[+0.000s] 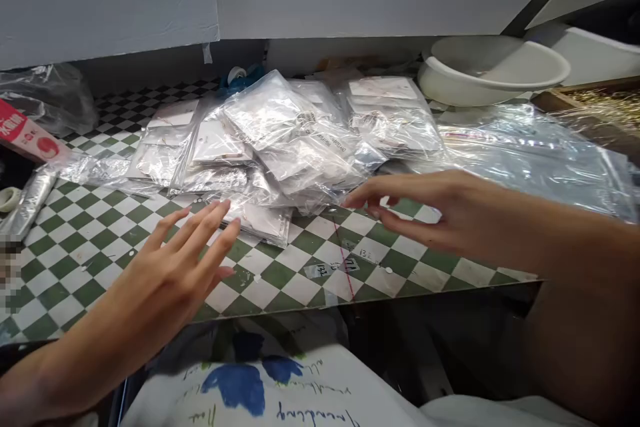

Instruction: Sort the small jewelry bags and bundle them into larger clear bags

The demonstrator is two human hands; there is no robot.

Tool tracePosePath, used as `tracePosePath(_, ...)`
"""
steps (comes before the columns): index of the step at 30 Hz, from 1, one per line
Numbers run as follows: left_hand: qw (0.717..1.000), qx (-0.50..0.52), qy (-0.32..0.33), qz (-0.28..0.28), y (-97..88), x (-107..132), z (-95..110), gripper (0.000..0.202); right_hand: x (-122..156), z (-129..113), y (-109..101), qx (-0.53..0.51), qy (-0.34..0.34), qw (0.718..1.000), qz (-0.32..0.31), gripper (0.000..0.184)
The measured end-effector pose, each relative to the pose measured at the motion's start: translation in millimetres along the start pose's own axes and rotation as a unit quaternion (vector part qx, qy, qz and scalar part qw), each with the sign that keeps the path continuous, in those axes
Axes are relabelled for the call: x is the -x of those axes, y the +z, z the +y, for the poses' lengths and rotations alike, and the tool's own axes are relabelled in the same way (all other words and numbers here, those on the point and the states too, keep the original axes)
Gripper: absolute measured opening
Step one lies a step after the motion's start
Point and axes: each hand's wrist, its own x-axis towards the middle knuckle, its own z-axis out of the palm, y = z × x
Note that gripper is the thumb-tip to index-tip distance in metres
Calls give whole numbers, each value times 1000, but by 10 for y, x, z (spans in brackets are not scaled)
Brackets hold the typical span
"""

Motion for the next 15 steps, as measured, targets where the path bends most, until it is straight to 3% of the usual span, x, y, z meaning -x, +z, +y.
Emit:
tracePosePath(7, 996, -16, 88, -4, 201, -500, -10, 45, 207, 109, 470, 132, -50, 989, 47, 40)
tracePosePath(11, 994, -14, 107, 8, 342, -514, -86, 46, 408, 127, 606, 155, -89, 981, 69, 43)
tracePosePath(15, 997, 7, 82, 3, 300, -490, -136, 44, 605, 95, 663, 136, -87, 977, 136, 34)
